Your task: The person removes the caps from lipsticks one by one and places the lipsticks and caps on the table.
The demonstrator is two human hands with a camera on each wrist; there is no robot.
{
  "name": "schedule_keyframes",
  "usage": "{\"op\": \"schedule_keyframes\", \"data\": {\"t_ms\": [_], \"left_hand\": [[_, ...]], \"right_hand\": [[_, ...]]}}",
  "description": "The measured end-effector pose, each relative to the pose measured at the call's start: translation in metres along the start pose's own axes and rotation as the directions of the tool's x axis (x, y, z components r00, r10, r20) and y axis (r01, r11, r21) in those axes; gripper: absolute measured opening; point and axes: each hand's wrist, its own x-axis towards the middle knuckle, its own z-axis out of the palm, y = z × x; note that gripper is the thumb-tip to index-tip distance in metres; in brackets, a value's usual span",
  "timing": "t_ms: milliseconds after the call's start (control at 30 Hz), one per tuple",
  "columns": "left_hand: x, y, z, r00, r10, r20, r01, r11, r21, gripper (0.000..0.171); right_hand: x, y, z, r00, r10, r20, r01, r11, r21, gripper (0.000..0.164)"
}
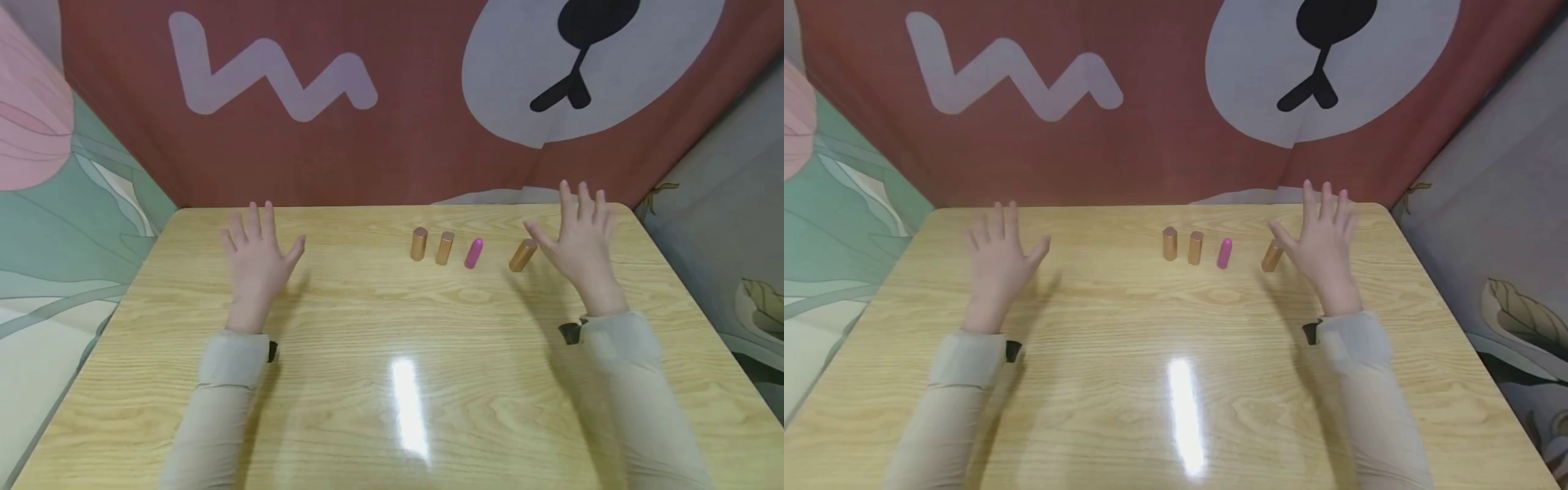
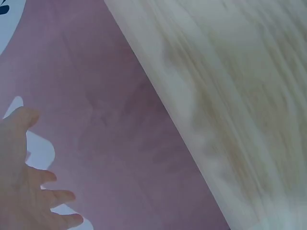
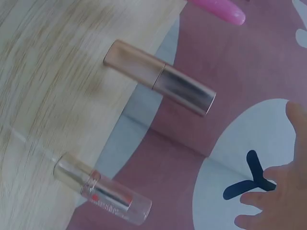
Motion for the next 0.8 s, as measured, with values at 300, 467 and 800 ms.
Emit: {"op": "schedule_keyframes", "data": {"t_ms": [300,467,800], "left_hand": [[0.003,0.013,0.01,0.998,0.056,-0.027,-0.059,0.988,-0.141,0.07],[0.004,0.024,0.014,0.992,0.1,-0.072,-0.115,0.956,-0.27,0.06],[0.01,0.041,0.022,0.993,0.05,0.105,0.011,0.859,-0.512,0.054]], "right_hand": [[-0.001,-0.011,0.007,0.998,-0.021,-0.051,0.034,0.962,0.269,0.08],[-0.001,-0.02,0.01,0.999,0.005,-0.037,0.01,0.92,0.393,0.07],[0.001,-0.036,0.018,0.998,0.011,-0.057,0.024,0.817,0.576,0.052]]}}
